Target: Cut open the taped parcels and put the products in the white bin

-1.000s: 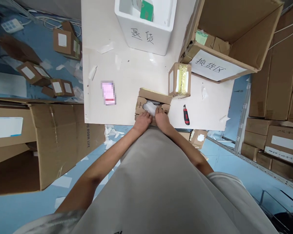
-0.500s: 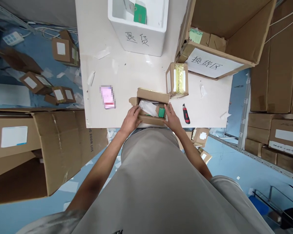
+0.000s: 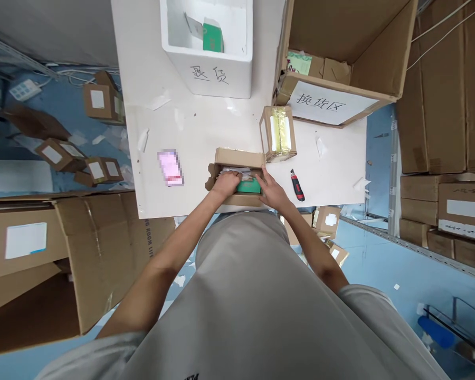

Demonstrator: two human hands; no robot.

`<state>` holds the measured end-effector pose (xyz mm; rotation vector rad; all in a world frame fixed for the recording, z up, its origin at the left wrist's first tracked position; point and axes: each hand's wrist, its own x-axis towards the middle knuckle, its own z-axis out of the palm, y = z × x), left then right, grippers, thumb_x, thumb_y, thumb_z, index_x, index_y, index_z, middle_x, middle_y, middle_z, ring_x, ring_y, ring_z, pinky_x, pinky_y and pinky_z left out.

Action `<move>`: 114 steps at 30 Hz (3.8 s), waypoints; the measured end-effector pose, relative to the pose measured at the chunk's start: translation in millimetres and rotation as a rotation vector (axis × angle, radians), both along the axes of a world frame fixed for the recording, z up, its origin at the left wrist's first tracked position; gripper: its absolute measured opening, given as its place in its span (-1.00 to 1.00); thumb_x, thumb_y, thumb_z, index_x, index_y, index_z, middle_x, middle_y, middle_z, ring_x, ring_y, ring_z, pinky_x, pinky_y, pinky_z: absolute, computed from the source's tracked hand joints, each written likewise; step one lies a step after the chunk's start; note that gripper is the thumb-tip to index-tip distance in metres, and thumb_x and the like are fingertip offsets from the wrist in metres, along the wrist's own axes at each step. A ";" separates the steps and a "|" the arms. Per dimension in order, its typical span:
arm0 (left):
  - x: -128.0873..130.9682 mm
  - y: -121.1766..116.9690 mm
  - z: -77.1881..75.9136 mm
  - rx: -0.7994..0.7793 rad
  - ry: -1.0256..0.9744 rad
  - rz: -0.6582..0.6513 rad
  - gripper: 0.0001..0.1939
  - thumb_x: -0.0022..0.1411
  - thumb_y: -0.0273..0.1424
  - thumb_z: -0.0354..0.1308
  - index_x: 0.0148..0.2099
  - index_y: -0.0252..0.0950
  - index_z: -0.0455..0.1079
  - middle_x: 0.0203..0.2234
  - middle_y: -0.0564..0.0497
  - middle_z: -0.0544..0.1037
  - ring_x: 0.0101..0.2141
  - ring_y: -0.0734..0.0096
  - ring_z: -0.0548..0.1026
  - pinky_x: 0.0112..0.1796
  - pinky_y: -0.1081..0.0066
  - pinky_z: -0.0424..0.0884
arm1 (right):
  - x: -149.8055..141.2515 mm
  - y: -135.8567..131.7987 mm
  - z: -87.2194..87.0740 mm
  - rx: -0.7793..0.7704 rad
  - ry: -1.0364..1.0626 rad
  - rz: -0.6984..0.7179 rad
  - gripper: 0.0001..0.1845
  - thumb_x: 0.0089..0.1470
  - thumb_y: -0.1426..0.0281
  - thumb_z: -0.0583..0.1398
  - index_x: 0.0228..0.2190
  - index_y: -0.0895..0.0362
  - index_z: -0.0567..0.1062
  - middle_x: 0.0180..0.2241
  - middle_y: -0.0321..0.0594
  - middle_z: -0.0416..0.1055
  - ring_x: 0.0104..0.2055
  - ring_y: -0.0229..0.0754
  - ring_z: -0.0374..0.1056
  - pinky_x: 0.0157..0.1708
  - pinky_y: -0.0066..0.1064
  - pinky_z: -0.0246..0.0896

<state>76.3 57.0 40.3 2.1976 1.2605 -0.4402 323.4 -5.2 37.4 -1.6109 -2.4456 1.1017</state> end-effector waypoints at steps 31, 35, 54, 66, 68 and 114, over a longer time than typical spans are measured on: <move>-6.0 -23.7 7.6 0.041 0.002 0.065 -0.60 0.43 -0.60 0.22 0.24 -0.40 0.62 0.21 -0.41 0.69 0.21 -0.16 0.68 0.07 0.12 0.61 | 3.4 6.9 4.1 -0.035 0.002 -0.022 -0.10 0.23 0.48 0.49 0.52 0.11 0.44 0.77 0.15 -0.31 0.70 0.38 0.09 0.55 0.26 0.31; 1.9 -13.6 -3.7 0.032 0.009 0.016 -0.55 0.45 -0.65 0.09 0.27 -0.45 0.60 0.19 -0.44 0.69 0.19 -0.12 0.68 0.12 0.09 0.59 | 1.4 8.0 6.0 -0.032 -0.030 -0.021 -0.06 0.21 0.49 0.51 0.53 0.10 0.42 0.77 0.18 -0.31 0.67 0.42 0.14 0.53 0.30 0.33; 6.5 5.8 -1.5 0.068 0.069 -0.012 -0.40 0.21 -0.62 0.31 0.31 -0.62 0.54 0.17 -0.59 0.66 0.16 -0.22 0.66 0.13 0.08 0.50 | 1.0 9.2 4.9 -0.052 0.012 -0.077 -0.01 0.19 0.43 0.51 0.55 0.15 0.36 0.76 0.19 -0.22 0.72 0.34 0.07 0.63 0.22 0.21; -16.7 -13.7 100.2 0.225 -0.089 0.226 -0.53 0.26 -0.37 0.40 0.19 -0.42 0.57 0.08 -0.38 0.67 0.11 -0.28 0.65 0.01 0.06 0.55 | -29.2 25.6 33.9 0.024 0.638 -0.719 -0.14 0.30 -0.28 0.35 0.33 0.05 0.57 0.28 0.08 0.63 0.33 0.16 0.57 0.36 0.02 0.53; -14.5 -19.1 110.3 0.250 -0.104 0.317 -0.54 0.28 -0.31 0.41 0.16 -0.40 0.57 0.06 -0.36 0.67 0.09 -0.28 0.66 -0.01 0.07 0.56 | -33.7 36.5 43.1 0.038 0.698 -0.732 -0.18 0.30 -0.28 0.35 0.28 0.03 0.60 0.25 0.04 0.64 0.31 0.13 0.56 0.36 0.01 0.52; -23.7 -48.0 101.4 -0.589 -1.408 1.272 -0.17 -0.02 -0.01 0.74 0.14 -0.17 0.43 0.05 -0.16 0.77 0.09 -0.05 0.77 0.15 -0.09 0.73 | -54.7 119.8 129.8 0.149 0.961 -0.737 -0.21 0.16 -0.30 0.44 0.17 -0.06 0.53 0.13 -0.09 0.67 0.23 0.14 0.58 0.29 0.00 0.56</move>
